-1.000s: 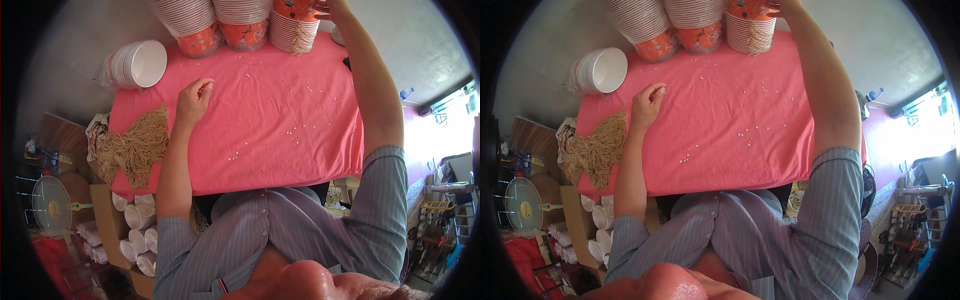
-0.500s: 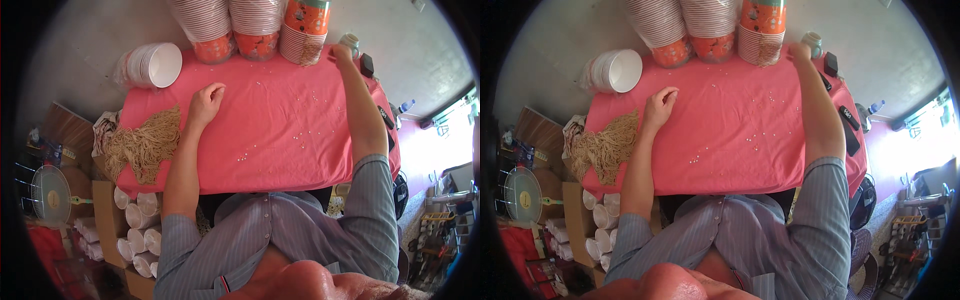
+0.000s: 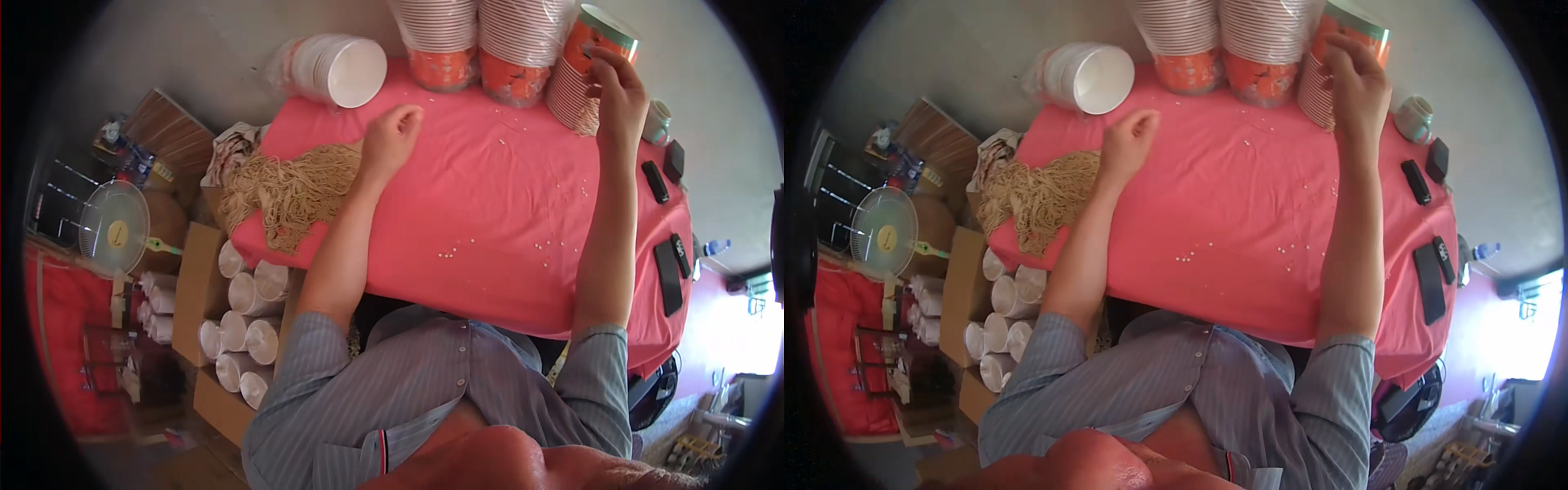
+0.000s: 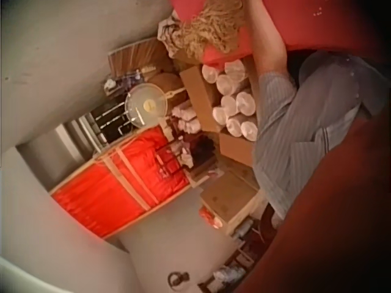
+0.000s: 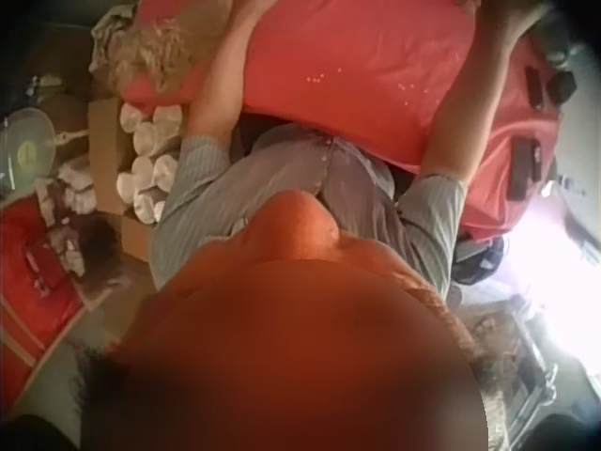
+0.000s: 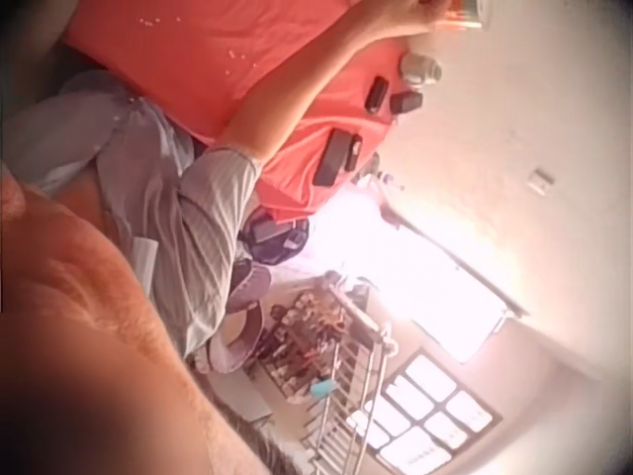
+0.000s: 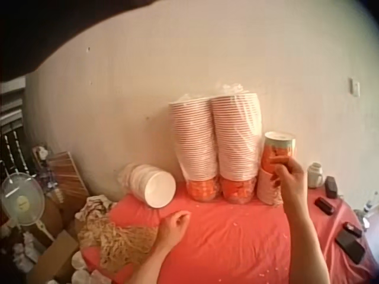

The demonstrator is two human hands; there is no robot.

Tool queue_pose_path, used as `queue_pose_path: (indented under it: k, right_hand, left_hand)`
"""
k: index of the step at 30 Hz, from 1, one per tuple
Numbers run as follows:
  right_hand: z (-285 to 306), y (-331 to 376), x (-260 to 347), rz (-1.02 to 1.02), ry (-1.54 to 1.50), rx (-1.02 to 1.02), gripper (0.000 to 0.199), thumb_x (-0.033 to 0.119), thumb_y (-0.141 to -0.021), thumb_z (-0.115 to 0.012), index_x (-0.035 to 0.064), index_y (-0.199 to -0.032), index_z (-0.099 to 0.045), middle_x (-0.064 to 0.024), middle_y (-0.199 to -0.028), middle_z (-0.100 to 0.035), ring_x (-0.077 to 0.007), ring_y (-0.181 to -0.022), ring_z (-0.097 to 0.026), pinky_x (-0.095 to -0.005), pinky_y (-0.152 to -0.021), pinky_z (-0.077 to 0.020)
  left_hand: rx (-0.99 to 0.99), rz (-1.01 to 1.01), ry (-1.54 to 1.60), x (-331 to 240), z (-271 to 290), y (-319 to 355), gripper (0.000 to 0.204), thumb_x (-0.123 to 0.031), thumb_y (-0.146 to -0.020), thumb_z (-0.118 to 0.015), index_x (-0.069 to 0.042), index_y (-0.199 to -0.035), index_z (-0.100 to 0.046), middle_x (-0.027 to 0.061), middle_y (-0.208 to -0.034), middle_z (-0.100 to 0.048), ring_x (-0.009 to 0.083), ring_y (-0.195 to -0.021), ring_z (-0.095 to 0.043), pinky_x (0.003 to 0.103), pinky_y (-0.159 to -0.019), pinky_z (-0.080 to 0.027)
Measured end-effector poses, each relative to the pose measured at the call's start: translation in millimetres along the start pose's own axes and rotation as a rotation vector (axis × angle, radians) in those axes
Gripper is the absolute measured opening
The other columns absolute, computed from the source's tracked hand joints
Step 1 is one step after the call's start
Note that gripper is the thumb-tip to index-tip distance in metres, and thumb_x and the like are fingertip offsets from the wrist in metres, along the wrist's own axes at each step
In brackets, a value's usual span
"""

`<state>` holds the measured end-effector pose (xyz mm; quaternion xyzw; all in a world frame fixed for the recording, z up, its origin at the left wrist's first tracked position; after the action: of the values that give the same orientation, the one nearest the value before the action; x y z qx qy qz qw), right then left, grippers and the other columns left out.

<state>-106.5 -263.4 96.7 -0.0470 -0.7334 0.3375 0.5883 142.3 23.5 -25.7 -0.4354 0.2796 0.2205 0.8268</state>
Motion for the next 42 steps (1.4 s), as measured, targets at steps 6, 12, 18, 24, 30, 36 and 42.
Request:
queue_pose_path:
  k: [6,12,18,24,30,36,42]
  right_hand:
    - [-50,62,85,0.053,-0.081,0.373,0.022,0.012,-0.103,-0.069,0.0020,-0.117,-0.082,0.0010,-0.090,-0.074,-0.0055,-0.083,-0.065,-0.0247,-0.075,-0.0519]
    - [-57,83,94,0.093,-0.027,0.471,0.019,0.009,-0.103,-0.069,0.0005,-0.116,-0.080,-0.0015,-0.082,-0.074,-0.0063,-0.079,-0.066,-0.0264,-0.074,-0.0542]
    - [-96,103,70,0.155,0.015,0.567,0.018,0.010,-0.098,-0.072,0.0026,-0.112,-0.081,-0.0136,-0.090,-0.080,-0.0190,-0.078,-0.076,-0.0348,-0.076,-0.0600]
    - [-228,133,-9,0.134,0.355,0.836,0.025,0.022,-0.095,-0.067,0.0089,-0.109,-0.084,-0.0201,-0.099,-0.080,-0.0376,-0.093,-0.079,-0.0507,-0.087,-0.0627]
    - [-378,157,-79,0.134,0.554,0.848,0.027,0.028,-0.097,-0.067,0.0112,-0.108,-0.084,-0.0187,-0.104,-0.082,-0.0390,-0.098,-0.079,-0.0524,-0.091,-0.0632]
    - [-435,150,-84,0.067,0.546,0.674,0.034,0.036,-0.099,-0.066,0.0058,-0.103,-0.080,-0.0239,-0.108,-0.080,-0.0431,-0.101,-0.078,-0.0545,-0.088,-0.0629]
    - [-424,160,-97,0.143,0.587,0.655,0.030,0.033,-0.098,-0.065,0.0067,-0.100,-0.079,-0.0190,-0.111,-0.079,-0.0413,-0.099,-0.078,-0.0535,-0.087,-0.0627]
  left_hand:
    - [-0.467,0.231,-0.395,61,124,-33,0.028,-0.028,-0.101,-0.075,-0.005,-0.116,-0.080,0.0187,-0.098,-0.081,0.0372,-0.093,-0.079,0.046,-0.083,-0.061]
    - [-0.328,0.260,-0.762,98,108,-55,0.043,-0.037,-0.100,-0.076,-0.005,-0.129,-0.070,0.0193,-0.113,-0.077,0.0413,-0.112,-0.073,0.051,-0.095,-0.057]
    - [-0.402,0.141,-0.408,145,131,-37,0.025,-0.026,-0.106,-0.070,-0.002,-0.109,-0.076,0.0200,-0.102,-0.081,0.0390,-0.096,-0.078,0.047,-0.085,-0.060]
    - [-0.513,0.168,-0.113,145,140,-39,0.021,-0.020,-0.106,-0.072,-0.001,-0.112,-0.076,0.0139,-0.098,-0.082,0.0219,-0.094,-0.079,0.035,-0.081,-0.060]
    - [-0.468,0.230,-0.053,150,139,-39,0.024,-0.023,-0.107,-0.073,-0.002,-0.118,-0.078,0.0125,-0.100,-0.082,0.0204,-0.091,-0.078,0.034,-0.081,-0.059]
    - [-0.485,0.231,-0.057,162,138,-38,0.028,-0.030,-0.105,-0.075,-0.006,-0.118,-0.080,0.0161,-0.099,-0.083,0.0289,-0.088,-0.079,0.041,-0.081,-0.060]
    - [-0.394,0.281,0.004,150,131,-40,0.028,-0.028,-0.100,-0.080,-0.005,-0.116,-0.080,0.0164,-0.101,-0.083,0.0297,-0.090,-0.080,0.041,-0.082,-0.060]
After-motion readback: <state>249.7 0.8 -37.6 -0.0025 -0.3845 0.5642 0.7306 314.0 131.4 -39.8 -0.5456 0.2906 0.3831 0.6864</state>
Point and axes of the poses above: each hand's wrist, its own y-axis away from the middle knuckle, its own z-axis out of the back of the hand, x = y × z, the point moved 7 cm from there along -y, towards the middle knuckle
